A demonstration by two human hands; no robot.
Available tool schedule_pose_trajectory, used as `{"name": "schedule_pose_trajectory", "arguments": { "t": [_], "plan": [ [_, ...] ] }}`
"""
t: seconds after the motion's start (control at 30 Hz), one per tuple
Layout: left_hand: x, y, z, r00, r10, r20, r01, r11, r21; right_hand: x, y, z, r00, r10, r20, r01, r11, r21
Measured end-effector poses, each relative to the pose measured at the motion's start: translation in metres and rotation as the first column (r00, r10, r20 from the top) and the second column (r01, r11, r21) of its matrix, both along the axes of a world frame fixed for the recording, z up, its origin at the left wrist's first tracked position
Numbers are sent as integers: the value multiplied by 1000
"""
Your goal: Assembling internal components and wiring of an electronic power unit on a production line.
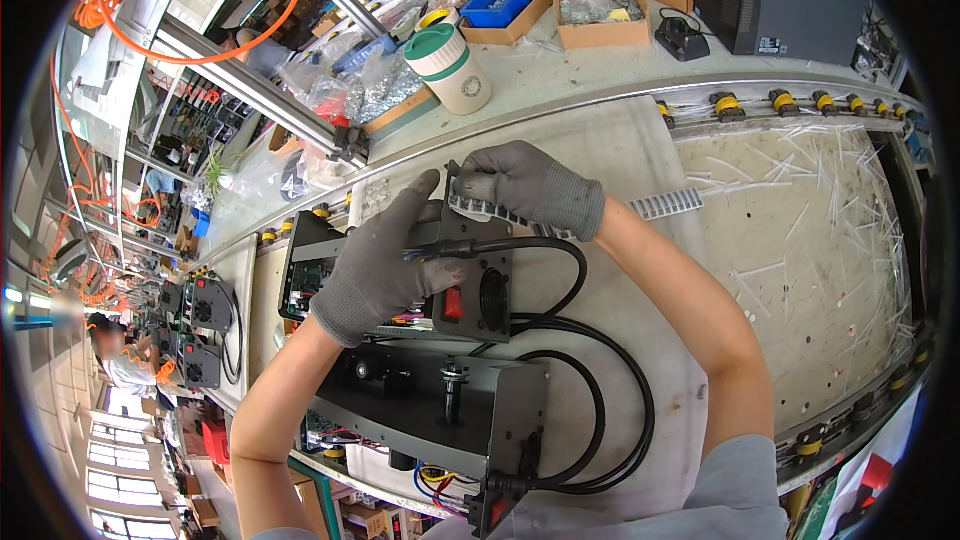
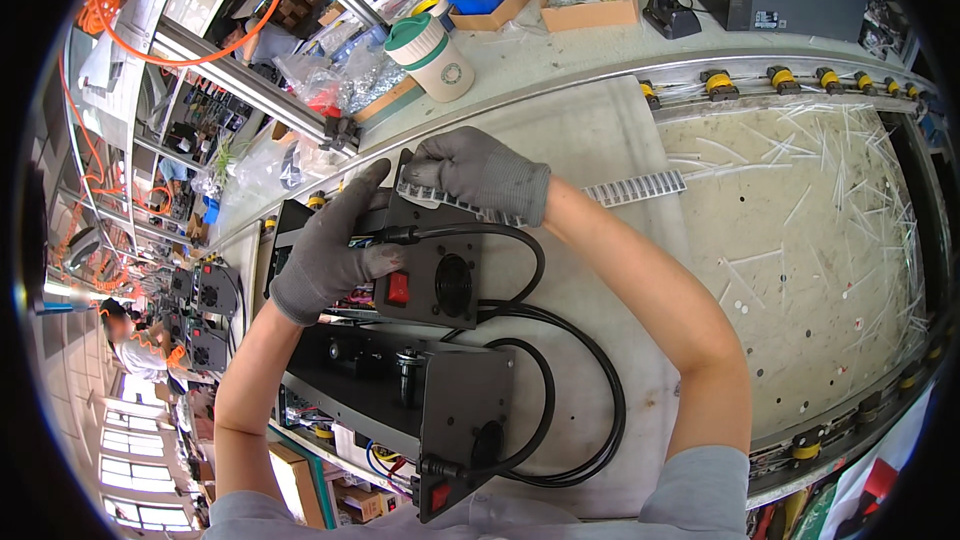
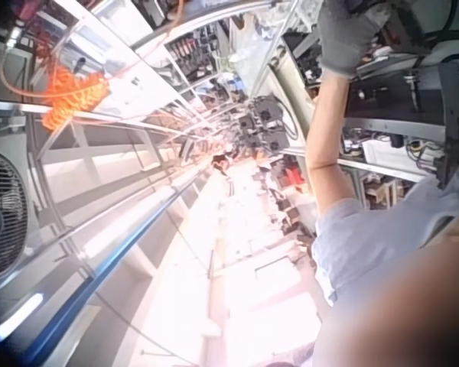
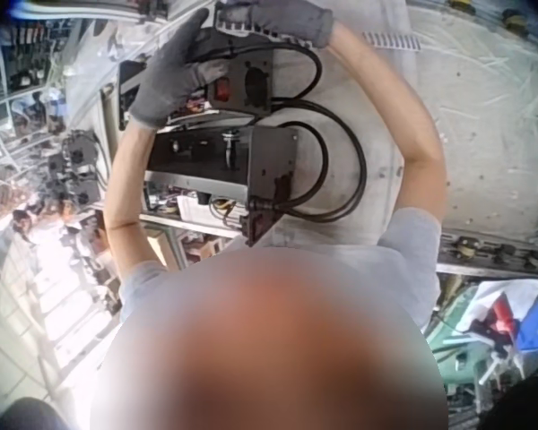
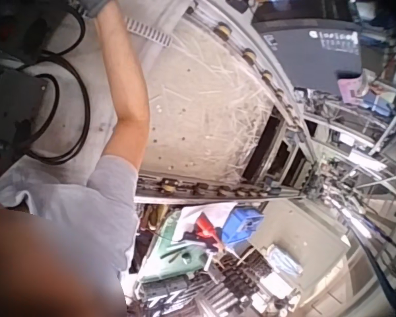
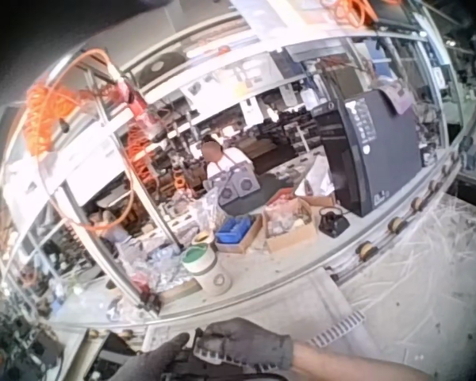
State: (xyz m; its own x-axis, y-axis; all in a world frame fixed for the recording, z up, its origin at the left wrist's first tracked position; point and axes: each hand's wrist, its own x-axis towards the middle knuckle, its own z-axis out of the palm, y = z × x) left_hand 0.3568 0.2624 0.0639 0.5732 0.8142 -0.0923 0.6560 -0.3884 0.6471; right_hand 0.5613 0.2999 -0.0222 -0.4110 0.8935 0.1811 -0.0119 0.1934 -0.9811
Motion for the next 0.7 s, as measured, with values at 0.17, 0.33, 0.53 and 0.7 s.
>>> {"name": "schedule_pose_trajectory", "arguments": {
  "t": [0.17,0.33,0.53,0.7],
  "plan": [
    [0,1,-2,1000,5,16,-5,1000,-5,0,-4,5,1000,-26,4,26,998,-57],
    [1,0,-2,997,4,81,0,999,-53,1,-4,6,997,-47,-55,47,999,-10],
    [3,-1,1,996,24,89,-16,996,-92,4,-5,7,999,-39,-29,39,999,-21],
    [3,-1,1,996,30,78,-23,996,-89,3,-5,10,999,-28,-36,28,1000,-1]
  ]
}}
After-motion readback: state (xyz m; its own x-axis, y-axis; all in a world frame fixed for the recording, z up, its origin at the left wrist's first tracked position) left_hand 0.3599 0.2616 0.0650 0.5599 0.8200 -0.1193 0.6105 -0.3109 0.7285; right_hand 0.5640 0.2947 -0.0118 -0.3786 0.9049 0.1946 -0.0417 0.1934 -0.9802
